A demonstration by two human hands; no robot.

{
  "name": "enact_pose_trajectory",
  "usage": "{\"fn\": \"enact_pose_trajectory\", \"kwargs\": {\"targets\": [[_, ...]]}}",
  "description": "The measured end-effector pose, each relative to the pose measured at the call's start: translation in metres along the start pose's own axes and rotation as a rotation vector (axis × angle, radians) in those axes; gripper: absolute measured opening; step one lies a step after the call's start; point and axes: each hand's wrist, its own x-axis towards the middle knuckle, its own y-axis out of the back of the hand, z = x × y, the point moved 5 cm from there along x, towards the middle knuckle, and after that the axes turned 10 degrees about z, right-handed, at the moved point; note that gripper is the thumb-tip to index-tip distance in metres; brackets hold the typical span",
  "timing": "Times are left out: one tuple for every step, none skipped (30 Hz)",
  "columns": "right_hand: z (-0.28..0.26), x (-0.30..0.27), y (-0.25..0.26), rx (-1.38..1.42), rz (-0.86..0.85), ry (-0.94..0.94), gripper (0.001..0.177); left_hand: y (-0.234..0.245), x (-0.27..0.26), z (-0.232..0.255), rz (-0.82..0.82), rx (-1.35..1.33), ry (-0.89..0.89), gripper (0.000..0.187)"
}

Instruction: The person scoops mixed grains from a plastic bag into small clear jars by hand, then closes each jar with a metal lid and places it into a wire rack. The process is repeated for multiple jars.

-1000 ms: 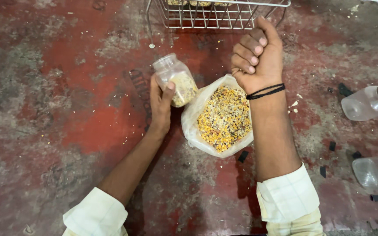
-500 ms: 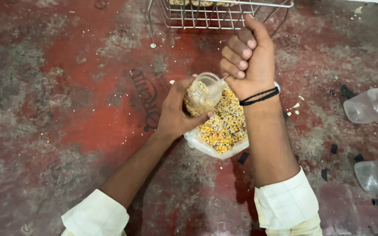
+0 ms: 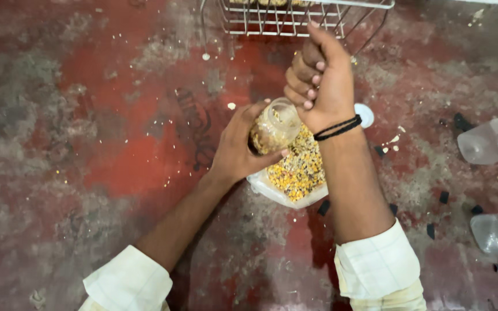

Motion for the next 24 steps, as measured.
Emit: {"fn": "enact_pose_trajectory", "kwargs": {"targets": [[-0.001, 0.0, 0.002, -0.01, -0.003, 0.0, 0.057, 0.0, -0.002, -0.002, -0.016, 0.0, 0.019, 0.091], [-0.002, 0.001, 0.003, -0.02, -0.011, 0.006, 0.057, -0.001, -0.002, -0.004, -0.03, 0.001, 0.031, 0.091], [-0.001, 0.0, 0.003, -0.016, -0.01, 0.002, 0.056, -0.001, -0.003, -0.004, -0.021, 0.008, 0.019, 0.091], [-0.002, 0.0, 0.002, -0.012, -0.012, 0.003, 0.056, 0.0, -0.001, -0.003, -0.011, 0.014, 0.002, 0.09], [-0.003, 0.0, 0.0, -0.008, -0.015, 0.005, 0.056, 0.0, 0.0, -0.001, -0.002, 0.021, -0.016, 0.09], [-0.003, -0.002, 0.0, -0.014, -0.005, 0.011, 0.056, 0.0, -0.001, 0.0, -0.004, 0.014, -0.005, 0.09], [-0.002, -0.004, -0.001, -0.02, 0.005, 0.018, 0.056, 0.0, -0.001, 0.001, -0.006, 0.007, 0.006, 0.09], [-0.003, -0.004, -0.003, -0.027, 0.011, 0.032, 0.057, 0.0, 0.001, 0.001, -0.005, 0.0, 0.009, 0.091], [-0.005, -0.003, -0.005, -0.038, 0.007, 0.05, 0.057, 0.0, 0.004, 0.0, -0.005, -0.002, 0.005, 0.091], [-0.004, -0.003, -0.005, -0.049, 0.008, 0.061, 0.057, 0.0, 0.003, 0.0, -0.008, -0.004, 0.01, 0.092], [-0.004, -0.003, -0.005, -0.06, 0.009, 0.072, 0.057, -0.001, 0.002, -0.002, -0.01, -0.005, 0.014, 0.093], [-0.001, -0.005, -0.004, -0.049, -0.018, 0.059, 0.057, -0.001, -0.002, -0.002, -0.011, -0.001, 0.016, 0.093], [0.0, -0.004, -0.004, -0.038, -0.045, 0.046, 0.056, -0.001, -0.004, -0.004, -0.012, 0.004, 0.019, 0.093], [-0.002, -0.003, -0.005, -0.028, -0.078, 0.042, 0.055, -0.001, -0.003, -0.005, -0.01, 0.009, 0.011, 0.093], [-0.002, -0.003, -0.005, -0.036, -0.074, 0.048, 0.055, -0.001, -0.002, -0.005, -0.005, 0.011, 0.006, 0.093], [-0.002, -0.003, -0.006, -0.046, -0.072, 0.057, 0.055, -0.001, -0.001, -0.005, 0.001, 0.014, -0.002, 0.093], [-0.002, -0.003, -0.007, -0.055, -0.071, 0.065, 0.055, -0.001, 0.0, -0.003, 0.008, 0.016, -0.011, 0.093], [-0.001, -0.004, -0.007, -0.072, -0.055, 0.075, 0.054, -0.001, -0.001, -0.002, 0.005, 0.013, -0.01, 0.093], [0.0, -0.006, -0.008, -0.088, -0.039, 0.086, 0.053, 0.0, -0.001, 0.0, 0.003, 0.011, -0.01, 0.092], [0.0, -0.006, -0.01, -0.105, -0.026, 0.102, 0.052, 0.0, 0.001, 0.001, 0.002, 0.008, -0.016, 0.092], [0.001, -0.006, -0.01, -0.108, -0.005, 0.087, 0.054, 0.0, 0.002, 0.002, 0.0, 0.01, -0.01, 0.092], [0.002, -0.006, -0.01, -0.111, 0.017, 0.068, 0.055, 0.0, 0.002, 0.002, -0.002, 0.01, 0.0, 0.092], [0.002, -0.004, -0.009, -0.114, 0.039, 0.049, 0.057, -0.001, 0.004, 0.0, -0.004, 0.011, 0.011, 0.092], [0.002, -0.005, -0.008, -0.118, 0.029, 0.048, 0.057, -0.001, 0.002, 0.0, -0.009, 0.015, 0.011, 0.092]]}}
